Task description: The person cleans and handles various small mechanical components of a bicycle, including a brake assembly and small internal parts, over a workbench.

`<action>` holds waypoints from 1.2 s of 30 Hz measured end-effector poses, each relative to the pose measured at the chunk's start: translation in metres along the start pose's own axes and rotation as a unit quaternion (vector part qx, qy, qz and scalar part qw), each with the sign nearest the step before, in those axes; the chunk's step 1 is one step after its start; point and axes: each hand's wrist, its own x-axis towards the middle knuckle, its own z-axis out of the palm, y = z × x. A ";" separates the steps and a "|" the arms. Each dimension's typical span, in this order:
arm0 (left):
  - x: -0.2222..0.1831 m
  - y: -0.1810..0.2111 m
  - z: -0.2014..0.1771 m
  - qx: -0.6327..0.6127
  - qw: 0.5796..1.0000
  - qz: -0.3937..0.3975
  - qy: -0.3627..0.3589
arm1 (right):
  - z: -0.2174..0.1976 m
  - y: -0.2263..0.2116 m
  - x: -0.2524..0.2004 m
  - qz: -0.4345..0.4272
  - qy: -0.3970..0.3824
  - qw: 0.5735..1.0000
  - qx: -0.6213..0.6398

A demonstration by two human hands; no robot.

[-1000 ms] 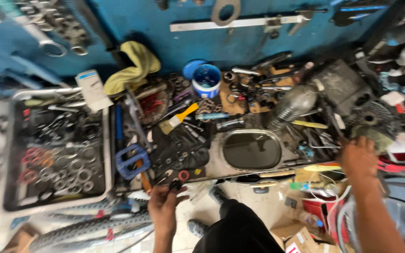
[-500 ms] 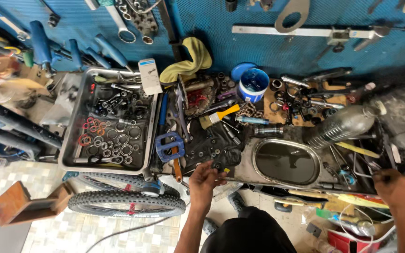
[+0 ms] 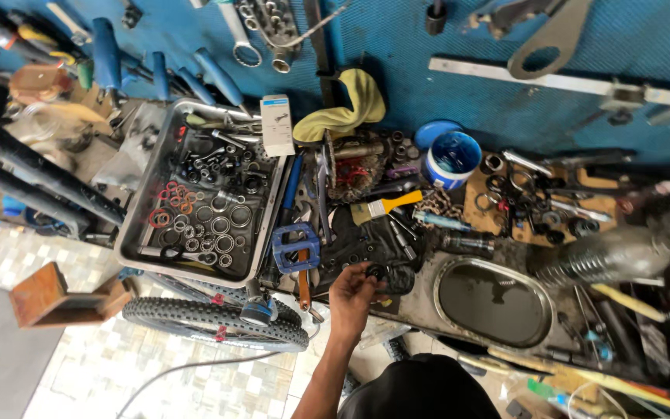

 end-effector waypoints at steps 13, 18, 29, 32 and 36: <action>0.004 0.009 0.027 0.167 0.975 0.113 0.098 | -0.026 -0.360 -0.099 -0.331 -0.277 0.901 0.041; 0.004 0.010 0.029 0.105 0.977 0.070 0.170 | -0.022 -0.377 -0.087 -0.345 -0.365 0.865 -0.020; 0.013 -0.006 0.024 0.174 0.966 0.092 0.168 | 0.007 -0.365 -0.084 -0.394 -0.355 0.847 -0.031; 0.011 -0.013 0.021 0.202 0.963 0.081 0.160 | 0.012 -0.365 -0.083 -0.387 -0.379 0.838 -0.058; 0.009 -0.027 0.020 0.174 0.971 0.037 0.158 | 0.012 -0.367 -0.084 -0.378 -0.394 0.834 -0.075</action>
